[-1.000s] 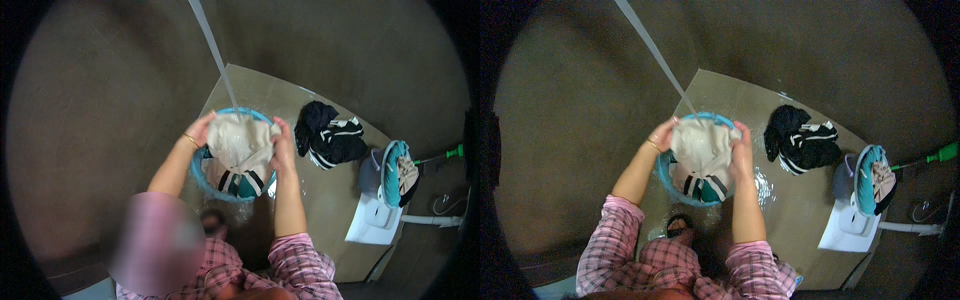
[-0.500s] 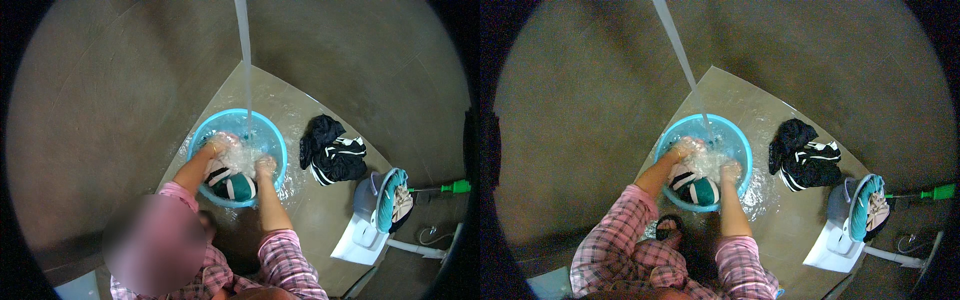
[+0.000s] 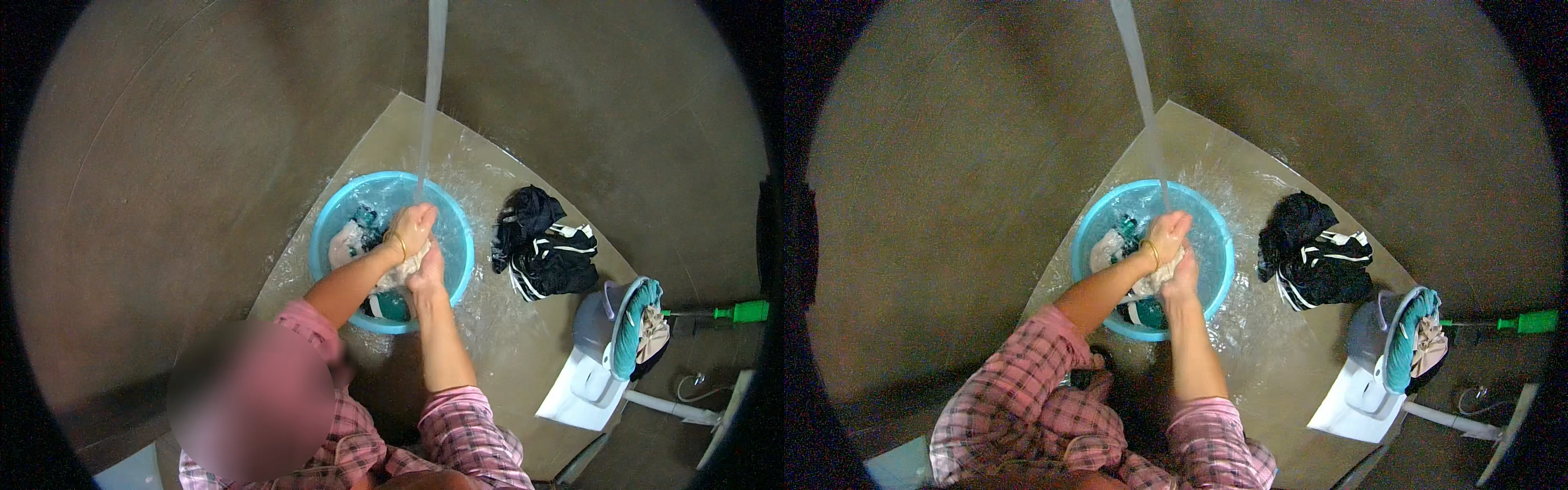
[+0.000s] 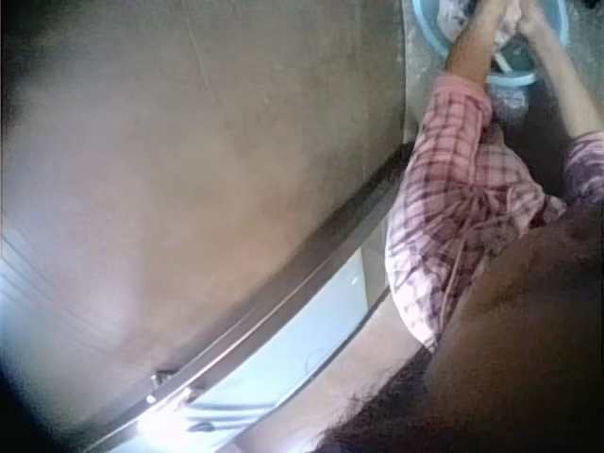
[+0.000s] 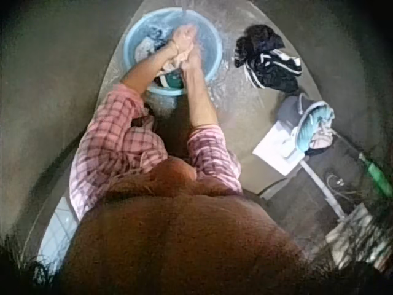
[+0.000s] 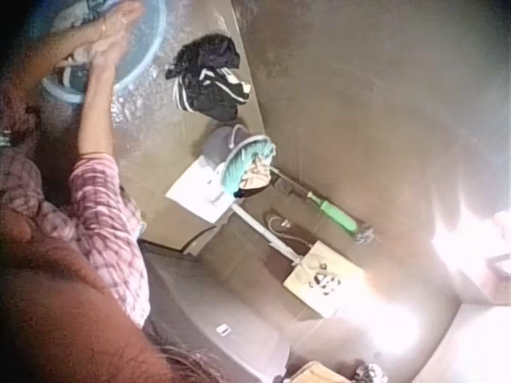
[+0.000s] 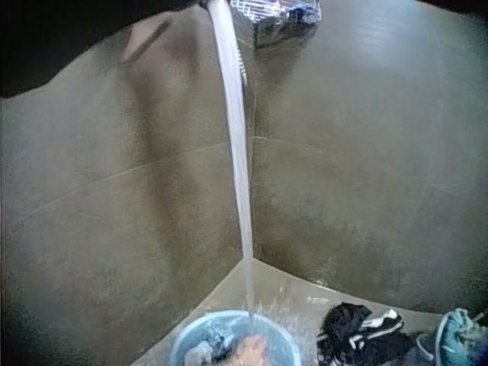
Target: The person hand-washes clothes in a blue plastic basin filled with water. They scrub and rinse a dark garment, then a white garment, and finally a green and white garment, squeezing each item to remove excess water before placing it aside.
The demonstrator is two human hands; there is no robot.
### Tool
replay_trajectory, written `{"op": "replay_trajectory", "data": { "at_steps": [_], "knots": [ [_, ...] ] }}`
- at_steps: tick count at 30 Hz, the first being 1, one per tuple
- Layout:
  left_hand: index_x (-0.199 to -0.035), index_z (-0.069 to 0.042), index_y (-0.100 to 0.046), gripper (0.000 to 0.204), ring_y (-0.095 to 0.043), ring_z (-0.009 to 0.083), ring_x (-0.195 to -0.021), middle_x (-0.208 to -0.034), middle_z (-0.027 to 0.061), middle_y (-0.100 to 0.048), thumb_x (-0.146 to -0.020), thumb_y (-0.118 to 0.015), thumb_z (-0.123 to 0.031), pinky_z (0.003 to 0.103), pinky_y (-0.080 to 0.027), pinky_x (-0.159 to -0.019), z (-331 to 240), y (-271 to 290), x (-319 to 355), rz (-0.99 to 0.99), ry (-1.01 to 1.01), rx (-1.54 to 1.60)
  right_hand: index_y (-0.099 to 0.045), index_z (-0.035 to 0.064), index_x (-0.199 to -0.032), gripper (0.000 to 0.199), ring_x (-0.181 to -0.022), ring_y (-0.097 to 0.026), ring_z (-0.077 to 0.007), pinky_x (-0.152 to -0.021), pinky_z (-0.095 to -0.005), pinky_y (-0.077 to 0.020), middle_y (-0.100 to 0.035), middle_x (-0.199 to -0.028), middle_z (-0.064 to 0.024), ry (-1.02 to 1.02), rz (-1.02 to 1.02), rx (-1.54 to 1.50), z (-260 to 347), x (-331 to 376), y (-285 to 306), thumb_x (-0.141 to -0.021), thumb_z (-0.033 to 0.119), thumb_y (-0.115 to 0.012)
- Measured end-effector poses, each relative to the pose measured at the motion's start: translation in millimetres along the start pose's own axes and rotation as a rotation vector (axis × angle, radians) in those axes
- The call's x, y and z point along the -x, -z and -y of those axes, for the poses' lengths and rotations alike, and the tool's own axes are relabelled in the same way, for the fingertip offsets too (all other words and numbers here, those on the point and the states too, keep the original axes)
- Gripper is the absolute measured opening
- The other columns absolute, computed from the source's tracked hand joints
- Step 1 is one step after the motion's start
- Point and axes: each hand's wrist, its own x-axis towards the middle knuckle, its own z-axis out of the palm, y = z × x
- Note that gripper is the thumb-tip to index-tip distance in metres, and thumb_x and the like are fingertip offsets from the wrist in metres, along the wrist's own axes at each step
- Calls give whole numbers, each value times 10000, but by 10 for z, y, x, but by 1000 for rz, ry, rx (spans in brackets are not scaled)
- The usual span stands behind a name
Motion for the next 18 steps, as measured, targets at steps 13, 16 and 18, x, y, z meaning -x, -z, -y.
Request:
{"op": "replay_trajectory", "data": {
  "at_steps": [13, 16, 18],
  "knots": [
    [-913, -115, -632, 214, -627, 302, -810, -849, 138, -655, -896, -511, -290, 395, -493, -720, 664, -102, -221, -76, 37, -61, -548, 57, -1160, 397, -967, -605, -248, -832, -398, -505, -618, -1104, -100, -179, -33, 190, 87, 315, -187, -944, 367, -424],
    [-985, -70, -620, 245, -616, 257, -920, -917, 87, -661, -878, -583, -287, 386, -474, -825, 1339, 121, -558, -174, 125, 591, -519, 39, -1150, 390, -976, -600, -238, -850, -385, -498, -602, -1106, -133, -251, 44, 148, 261, -42, -169, -932, 361, -495],
    [-1049, -61, -594, 324, -602, 276, -966, -975, 106, -645, -859, -604, -323, 394, -458, -865, 1340, -6, -363, -209, 87, 553, -478, 47, -1221, 480, -1018, -596, -297, -861, -415, -499, -598, -1102, -179, 223, -11, 381, 584, -106, -14, -923, 422, -496]
  ]
}}
